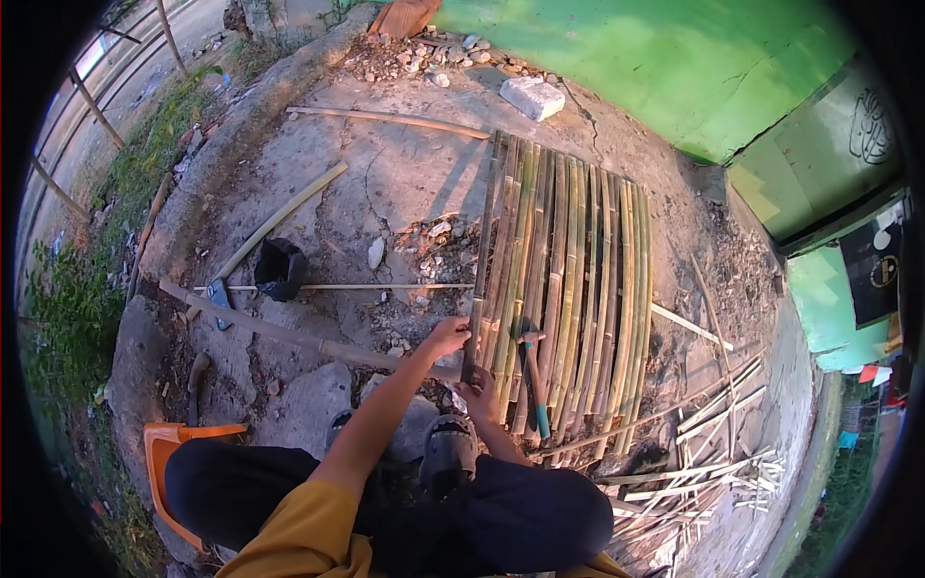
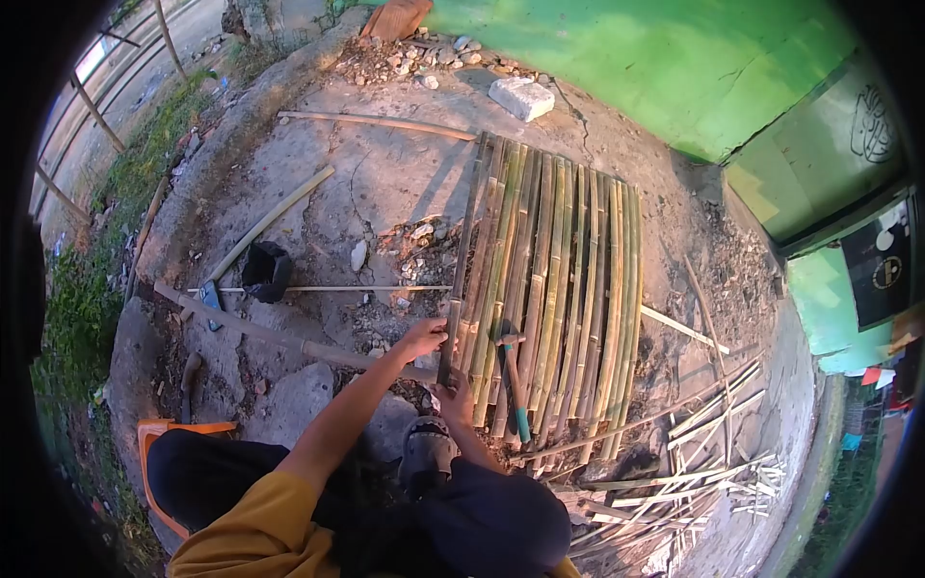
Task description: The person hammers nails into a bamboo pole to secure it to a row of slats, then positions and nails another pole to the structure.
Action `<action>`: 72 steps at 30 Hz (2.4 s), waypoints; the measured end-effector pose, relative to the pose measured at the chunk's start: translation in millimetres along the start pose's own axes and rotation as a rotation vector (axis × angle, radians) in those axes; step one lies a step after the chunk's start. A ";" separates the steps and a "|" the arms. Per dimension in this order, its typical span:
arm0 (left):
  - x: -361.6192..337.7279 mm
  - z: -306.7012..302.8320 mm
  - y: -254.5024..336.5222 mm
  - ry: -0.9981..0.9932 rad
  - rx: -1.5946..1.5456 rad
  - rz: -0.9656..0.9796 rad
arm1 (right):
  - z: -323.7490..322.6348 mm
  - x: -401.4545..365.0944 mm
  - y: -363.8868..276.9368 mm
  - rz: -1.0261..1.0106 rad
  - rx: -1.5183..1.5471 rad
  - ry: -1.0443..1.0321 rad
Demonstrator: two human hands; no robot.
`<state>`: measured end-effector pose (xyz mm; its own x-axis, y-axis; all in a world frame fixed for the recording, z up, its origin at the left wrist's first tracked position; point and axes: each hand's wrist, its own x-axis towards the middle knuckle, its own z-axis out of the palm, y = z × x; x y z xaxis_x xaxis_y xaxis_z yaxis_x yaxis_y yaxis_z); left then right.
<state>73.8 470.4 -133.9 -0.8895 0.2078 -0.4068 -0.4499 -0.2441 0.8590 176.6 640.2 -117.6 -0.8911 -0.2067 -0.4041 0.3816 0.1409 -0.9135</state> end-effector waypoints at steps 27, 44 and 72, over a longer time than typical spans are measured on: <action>-5.9 2.8 -7.0 -0.032 0.043 0.085 | 3.4 -6.5 9.2 -0.050 -0.026 0.072; 28.2 -0.9 -40.6 0.262 0.509 0.291 | -11.5 -16.3 -25.8 -0.246 -0.514 0.158; -15.2 1.8 -38.8 0.242 0.546 0.183 | -17.6 -9.3 -29.2 -0.389 -0.730 0.136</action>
<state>105.0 478.4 -160.5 -0.9699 -0.0273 -0.2421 -0.2400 0.2768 0.9305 169.4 655.0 -86.4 -0.9660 -0.2583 -0.0140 -0.1728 0.6845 -0.7083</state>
